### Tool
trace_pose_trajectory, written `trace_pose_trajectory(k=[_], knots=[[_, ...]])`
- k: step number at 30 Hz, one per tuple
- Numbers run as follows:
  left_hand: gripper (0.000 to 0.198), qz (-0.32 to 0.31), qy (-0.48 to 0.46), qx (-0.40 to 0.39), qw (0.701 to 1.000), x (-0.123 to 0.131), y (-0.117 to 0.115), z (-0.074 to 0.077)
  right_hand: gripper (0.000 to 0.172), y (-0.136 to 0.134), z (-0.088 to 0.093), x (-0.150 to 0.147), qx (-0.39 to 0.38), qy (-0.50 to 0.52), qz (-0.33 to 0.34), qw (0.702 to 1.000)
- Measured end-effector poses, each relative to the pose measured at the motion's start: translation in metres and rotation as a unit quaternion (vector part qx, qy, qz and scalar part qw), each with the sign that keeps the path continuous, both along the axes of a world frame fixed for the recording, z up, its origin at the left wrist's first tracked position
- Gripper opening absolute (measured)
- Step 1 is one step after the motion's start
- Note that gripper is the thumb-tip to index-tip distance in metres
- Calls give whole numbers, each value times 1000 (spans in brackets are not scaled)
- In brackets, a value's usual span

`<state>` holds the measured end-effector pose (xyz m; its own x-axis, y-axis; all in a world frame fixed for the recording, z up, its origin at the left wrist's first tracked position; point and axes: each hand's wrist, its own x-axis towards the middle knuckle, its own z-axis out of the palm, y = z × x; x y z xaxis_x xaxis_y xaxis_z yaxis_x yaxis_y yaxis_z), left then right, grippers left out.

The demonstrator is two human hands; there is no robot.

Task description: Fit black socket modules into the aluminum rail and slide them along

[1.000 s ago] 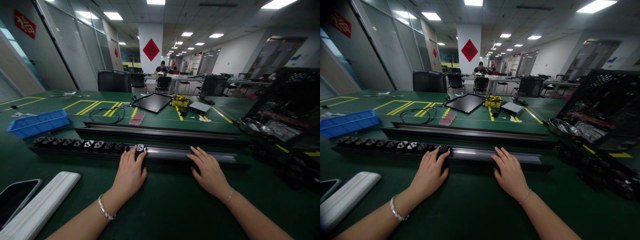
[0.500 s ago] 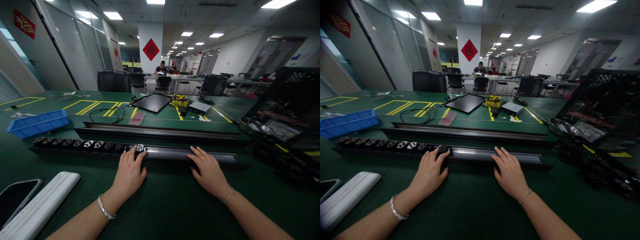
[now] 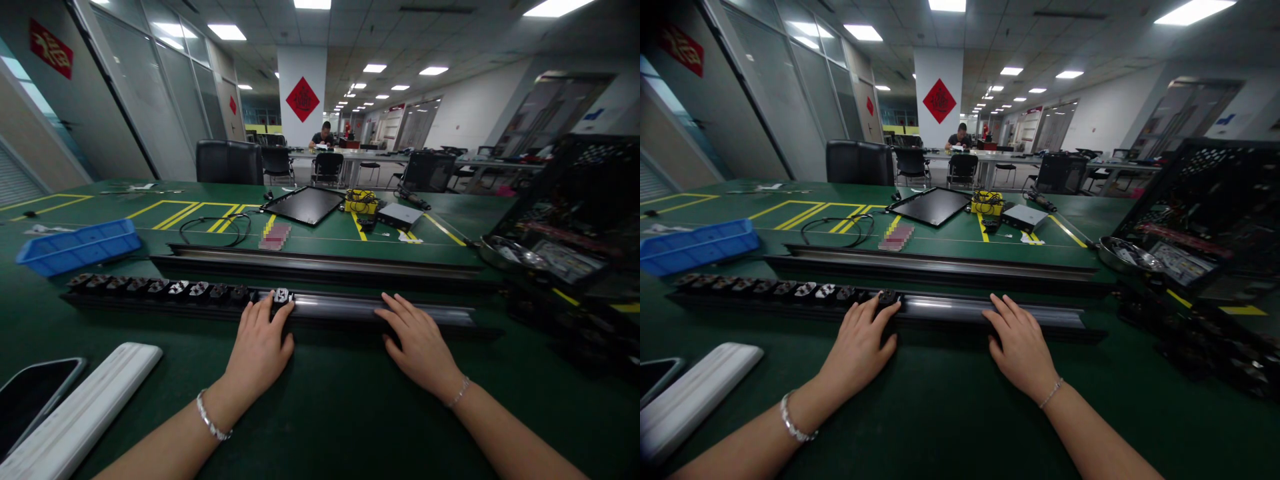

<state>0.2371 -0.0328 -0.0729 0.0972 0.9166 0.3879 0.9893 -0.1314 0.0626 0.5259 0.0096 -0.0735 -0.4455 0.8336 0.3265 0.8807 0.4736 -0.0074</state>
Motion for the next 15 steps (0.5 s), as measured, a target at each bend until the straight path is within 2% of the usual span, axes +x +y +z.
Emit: trace_pose_trajectory(k=[15], knots=[[47,-5,5,4,1000,2,0,2,41,0,0,0,5,-1,5,1000]])
